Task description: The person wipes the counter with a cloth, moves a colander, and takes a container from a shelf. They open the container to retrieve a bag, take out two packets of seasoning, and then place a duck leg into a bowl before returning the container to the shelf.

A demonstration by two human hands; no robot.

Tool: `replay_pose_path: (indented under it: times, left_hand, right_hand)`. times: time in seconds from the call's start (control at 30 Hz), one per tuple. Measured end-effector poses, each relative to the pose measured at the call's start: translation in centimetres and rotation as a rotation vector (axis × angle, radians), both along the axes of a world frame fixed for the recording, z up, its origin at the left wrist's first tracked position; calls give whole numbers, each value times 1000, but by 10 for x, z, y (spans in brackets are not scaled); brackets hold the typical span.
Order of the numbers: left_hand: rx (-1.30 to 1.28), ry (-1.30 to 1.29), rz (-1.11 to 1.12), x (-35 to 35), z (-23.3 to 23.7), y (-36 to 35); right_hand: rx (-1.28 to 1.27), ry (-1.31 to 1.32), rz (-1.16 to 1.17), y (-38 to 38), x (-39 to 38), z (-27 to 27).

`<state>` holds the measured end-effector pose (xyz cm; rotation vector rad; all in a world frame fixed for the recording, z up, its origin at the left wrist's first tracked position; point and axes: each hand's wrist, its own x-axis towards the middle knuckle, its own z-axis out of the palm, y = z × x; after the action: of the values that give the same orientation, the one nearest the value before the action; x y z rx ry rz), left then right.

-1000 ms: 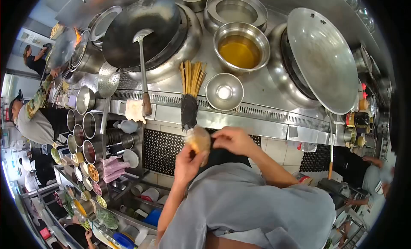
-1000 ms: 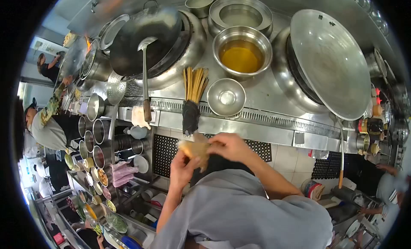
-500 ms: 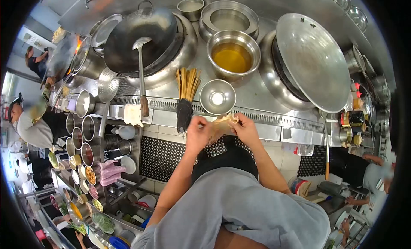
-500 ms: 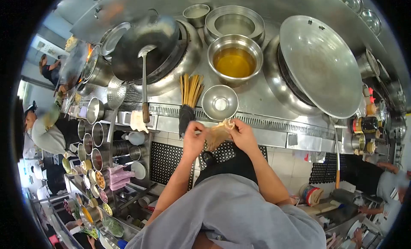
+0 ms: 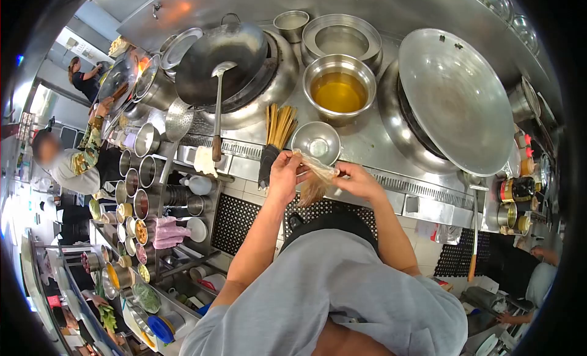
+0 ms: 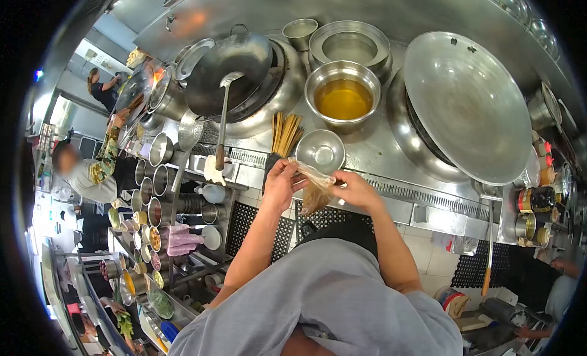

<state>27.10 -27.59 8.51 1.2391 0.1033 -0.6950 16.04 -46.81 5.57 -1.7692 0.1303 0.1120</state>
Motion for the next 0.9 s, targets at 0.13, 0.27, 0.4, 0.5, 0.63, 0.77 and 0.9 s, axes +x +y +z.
replay_pose_path:
  times: [0.13,0.27,0.4,0.5,0.63,0.77,0.9]
  left_hand:
    - [-73,-11,-3,-5,-6,-2]
    - [-195,-30,19,-2,-15,8]
    - [-259,-9,32,-1,-12,24]
    - [-242,-33,-11,0,-7,27]
    - [-211,-113,-91,1,-11,28]
    - [-85,-243,-131,4,-13,29]
    - [246,-482,-126,13,-16,42]
  right_hand:
    - [191,15,-302,17,24,34]
    - [119,-18,-177,14,46,12]
    - [183,110,-547,3,41,17]
    - [-365,-387,-591,15,31,33]
    - [-303,-213,-358,44,30,79]
    - [-397,-56,-142,30,51,54]
    - [-80,-191,-300,20,43,47]
